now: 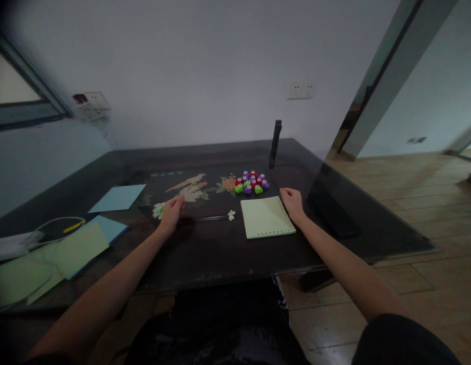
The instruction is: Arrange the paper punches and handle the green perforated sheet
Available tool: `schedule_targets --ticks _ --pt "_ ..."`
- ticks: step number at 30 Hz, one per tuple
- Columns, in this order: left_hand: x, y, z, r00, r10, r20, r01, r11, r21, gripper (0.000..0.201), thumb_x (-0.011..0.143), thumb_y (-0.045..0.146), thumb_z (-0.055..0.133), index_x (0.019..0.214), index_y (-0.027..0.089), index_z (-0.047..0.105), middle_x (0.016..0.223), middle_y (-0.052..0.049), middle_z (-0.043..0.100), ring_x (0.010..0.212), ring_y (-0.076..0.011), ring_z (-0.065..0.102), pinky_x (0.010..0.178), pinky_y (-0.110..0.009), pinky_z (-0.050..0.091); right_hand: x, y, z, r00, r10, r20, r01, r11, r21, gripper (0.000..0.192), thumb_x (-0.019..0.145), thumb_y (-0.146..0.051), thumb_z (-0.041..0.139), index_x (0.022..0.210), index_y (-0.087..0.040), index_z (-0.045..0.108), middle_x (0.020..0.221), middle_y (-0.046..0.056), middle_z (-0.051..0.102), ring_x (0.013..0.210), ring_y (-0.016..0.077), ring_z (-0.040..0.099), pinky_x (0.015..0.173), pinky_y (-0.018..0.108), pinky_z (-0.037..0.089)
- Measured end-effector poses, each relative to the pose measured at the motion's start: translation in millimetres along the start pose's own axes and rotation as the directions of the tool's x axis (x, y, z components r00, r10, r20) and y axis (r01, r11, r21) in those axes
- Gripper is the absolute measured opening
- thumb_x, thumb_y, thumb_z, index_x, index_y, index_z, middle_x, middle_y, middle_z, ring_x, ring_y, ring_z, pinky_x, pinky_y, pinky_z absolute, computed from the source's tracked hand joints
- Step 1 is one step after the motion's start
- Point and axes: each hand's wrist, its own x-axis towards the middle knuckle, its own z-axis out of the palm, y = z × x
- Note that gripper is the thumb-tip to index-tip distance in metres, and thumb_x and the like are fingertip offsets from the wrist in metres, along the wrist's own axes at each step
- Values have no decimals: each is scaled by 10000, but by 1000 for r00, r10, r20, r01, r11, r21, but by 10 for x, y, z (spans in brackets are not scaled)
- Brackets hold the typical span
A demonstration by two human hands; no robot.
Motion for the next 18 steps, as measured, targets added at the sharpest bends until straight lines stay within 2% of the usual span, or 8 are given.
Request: schedule_targets --ticks 3,10,18 --pt "20 -27 11 999 38 -8 -39 999 -16 366 807 435 488 560 193 369 503 50 303 436 -79 262 414 -218 187 3 -3 -9 999 -24 41 25 999 -39 354 762 -362 502 480 -207 353 444 -58 314 453 90 296 460 263 193" --pt "62 -14 9 999 -7 42 11 995 -96 361 782 440 512 562 198 359 501 62 271 426 -72 230 411 -219 156 6 -2 -21 997 -41 64 46 996 -71 344 764 -367 484 489 -208 353 442 -58 317 459 93 300 467 261 200" --pt "84 -34 5 997 3 73 -2 1000 -14 373 795 438 492 548 197 350 493 59 270 423 -74 227 410 -214 152 28 12 -8 998 -30 49 33 998 -62 334 751 -363 486 488 -208 348 442 -60 304 454 92 294 468 258 197"
